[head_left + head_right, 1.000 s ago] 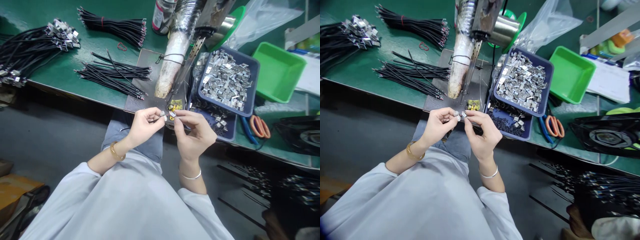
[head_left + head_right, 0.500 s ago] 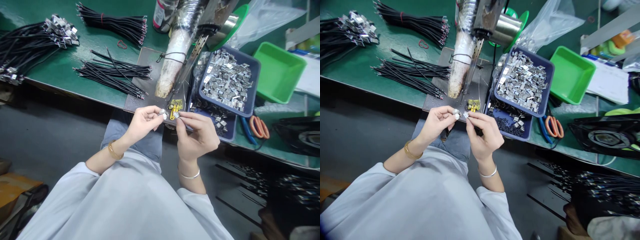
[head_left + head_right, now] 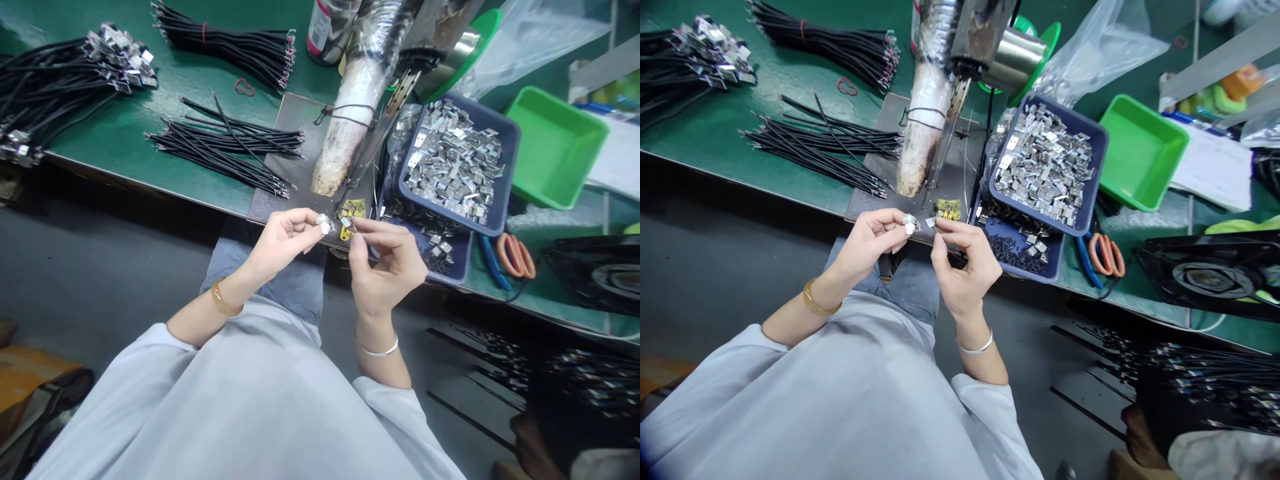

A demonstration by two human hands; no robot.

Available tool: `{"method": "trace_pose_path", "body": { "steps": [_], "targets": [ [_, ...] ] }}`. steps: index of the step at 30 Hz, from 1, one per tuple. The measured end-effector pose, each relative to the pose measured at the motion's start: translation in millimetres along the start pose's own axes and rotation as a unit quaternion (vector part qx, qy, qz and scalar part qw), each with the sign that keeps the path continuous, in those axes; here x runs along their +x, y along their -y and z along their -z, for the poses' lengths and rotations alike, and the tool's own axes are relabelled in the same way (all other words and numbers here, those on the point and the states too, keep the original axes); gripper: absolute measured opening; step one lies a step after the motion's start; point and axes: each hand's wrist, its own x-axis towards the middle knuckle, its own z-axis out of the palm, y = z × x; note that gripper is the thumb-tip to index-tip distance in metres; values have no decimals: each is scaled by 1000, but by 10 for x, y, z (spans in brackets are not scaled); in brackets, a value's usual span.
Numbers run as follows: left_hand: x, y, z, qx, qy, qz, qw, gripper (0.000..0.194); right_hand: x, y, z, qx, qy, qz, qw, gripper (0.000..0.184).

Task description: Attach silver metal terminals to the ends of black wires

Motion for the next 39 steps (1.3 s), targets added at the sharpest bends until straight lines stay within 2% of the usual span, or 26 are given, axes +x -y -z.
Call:
{"method": "trace_pose_path", "body": {
  "steps": [7, 19, 29, 39],
  "targets": [
    [21, 0, -17, -1, -30, -13, 999, 30, 13, -22, -17, -58, 27, 72, 995, 13],
    [99, -18, -69, 40, -55, -28, 997, 36, 77, -94, -26, -124, 53, 154, 979, 17],
    [139, -56, -93, 48, -57, -48, 996, 34, 125, -126, -57, -132, 27, 178, 975, 18],
    [152, -61, -61, 41, -49, -19, 998, 34, 108, -118, -31, -148, 43, 205, 967, 18]
  ]
}}
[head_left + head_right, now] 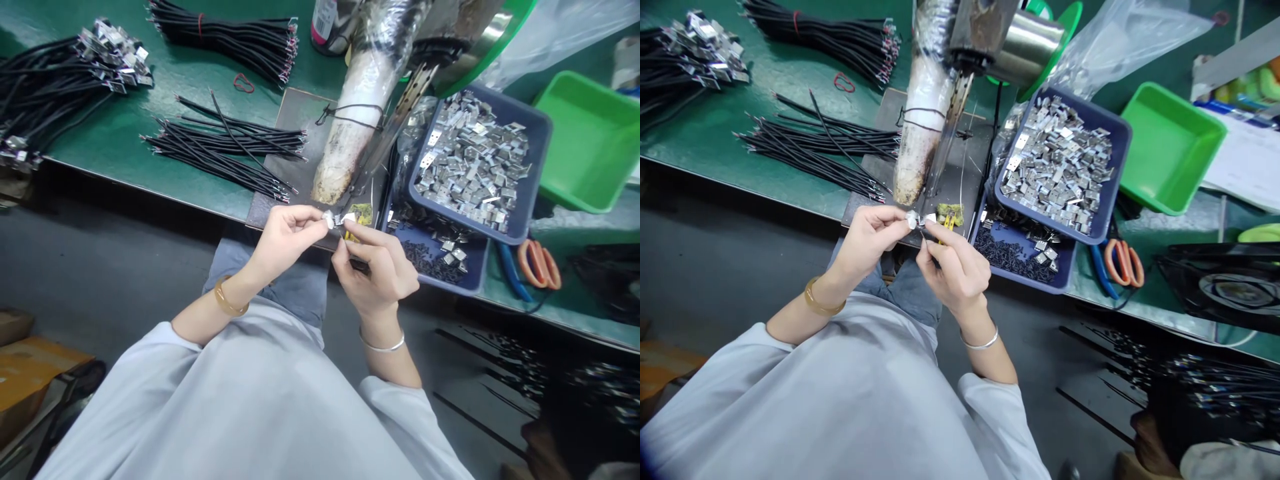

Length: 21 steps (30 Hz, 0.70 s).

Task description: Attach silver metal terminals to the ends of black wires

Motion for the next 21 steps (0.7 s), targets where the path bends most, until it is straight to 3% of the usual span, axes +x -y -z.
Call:
{"method": "trace_pose_path", "body": {
  "steps": [4, 11, 16, 21],
  "targets": [
    [-30, 0, 6, 4, 5, -1, 1000, 29, -17, -1, -4, 1, 1, -1, 1000, 17],
    [-72, 79, 19, 52, 22, -53, 997, 16, 36, 86, 37, 6, 25, -82, 996, 15],
    [-33, 79, 56, 94, 30, -49, 994, 16, 64, 106, 67, 33, 42, -106, 993, 16],
    [13, 67, 48, 66, 45, -53, 995, 16, 93, 98, 72, 39, 44, -111, 992, 17]
  ]
}}
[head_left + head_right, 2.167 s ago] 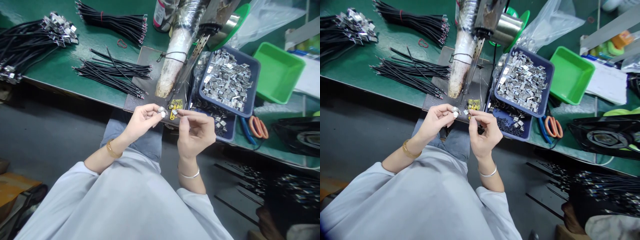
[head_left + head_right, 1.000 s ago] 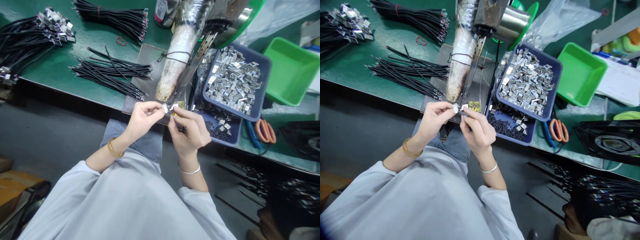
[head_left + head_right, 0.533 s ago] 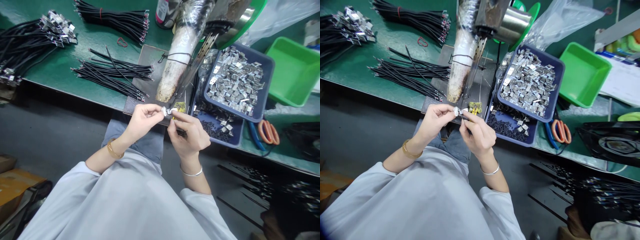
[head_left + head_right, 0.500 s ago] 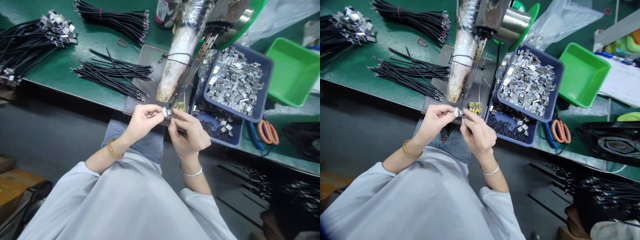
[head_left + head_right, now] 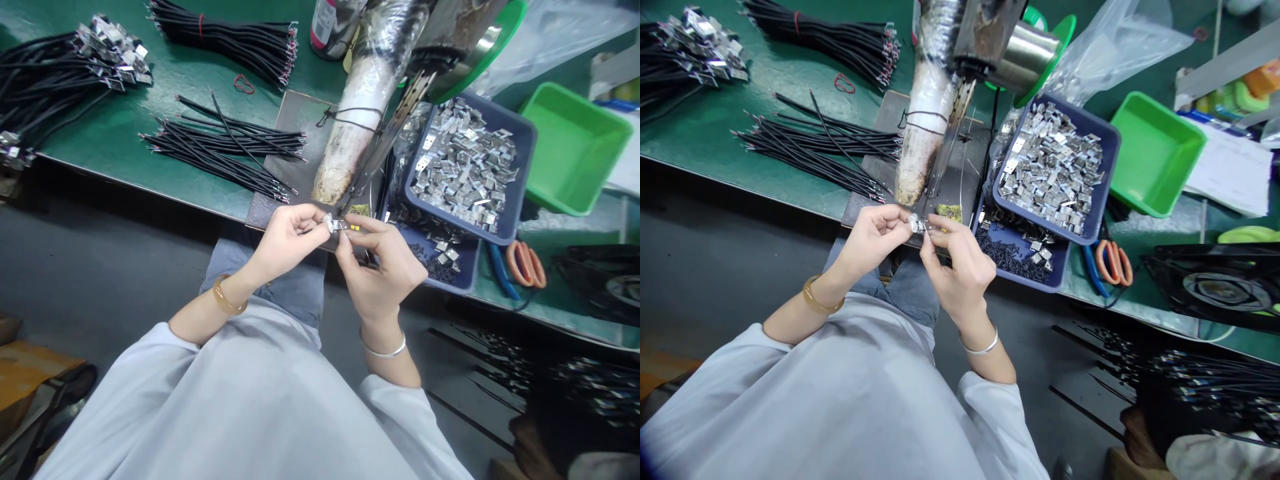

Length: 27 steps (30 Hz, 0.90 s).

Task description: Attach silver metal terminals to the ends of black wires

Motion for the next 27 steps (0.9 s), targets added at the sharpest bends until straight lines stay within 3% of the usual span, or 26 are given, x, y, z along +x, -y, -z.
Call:
{"method": "trace_pose_path", "body": {
  "steps": [13, 20, 27],
  "targets": [
    [-4, -58, -36, -5, -11, -3, 1000, 14, 66, 24, 42, 18, -2, -6, 1000, 16],
    [-23, -58, 6, 18, 11, 34, 999, 14, 7, 29, 49, 0, 23, 3, 1000, 18],
    [-70, -85, 4, 33, 30, 38, 998, 13, 27, 34, 70, 47, 18, -46, 998, 17]
  ]
}}
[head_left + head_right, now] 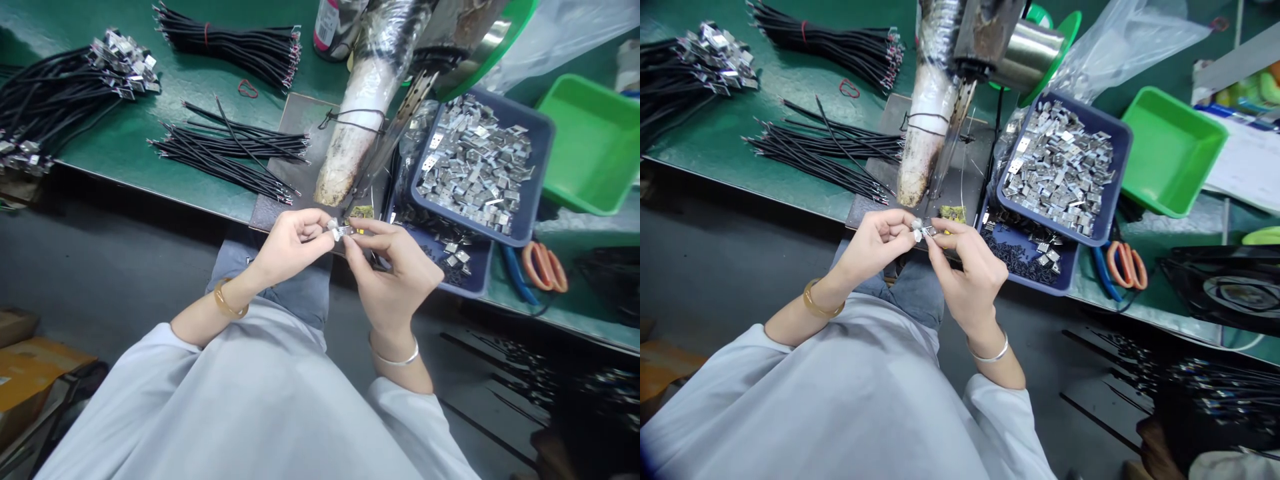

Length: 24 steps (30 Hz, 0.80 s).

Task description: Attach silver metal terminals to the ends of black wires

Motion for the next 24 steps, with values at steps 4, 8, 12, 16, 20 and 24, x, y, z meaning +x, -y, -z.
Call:
{"method": "trace_pose_path", "body": {
  "steps": [4, 8, 12, 16, 20, 24],
  "targets": [
    [5, 1, 7, -3, 14, 10, 1000, 13, 17, 7, 13, 5, 8, -2, 1000, 17],
    [28, 4, 0, -20, 2, 19, 1000, 14, 26, -11, 5, -10, 5, 17, 1000, 17],
    [43, 7, -26, -36, -16, 16, 999, 14, 51, -36, -14, -12, -2, 29, 1000, 17],
    [47, -5, -48, -43, -26, 5, 999, 13, 91, -34, -11, -16, -7, 31, 999, 16],
    [53, -7, -34, -45, -17, 11, 999, 18, 92, -18, 14, -26, 5, 37, 999, 17],
    [42, 14, 0, -14, 2, 31, 999, 19, 38, -20, 31, -50, 27, 54, 997, 17]
  ]
}}
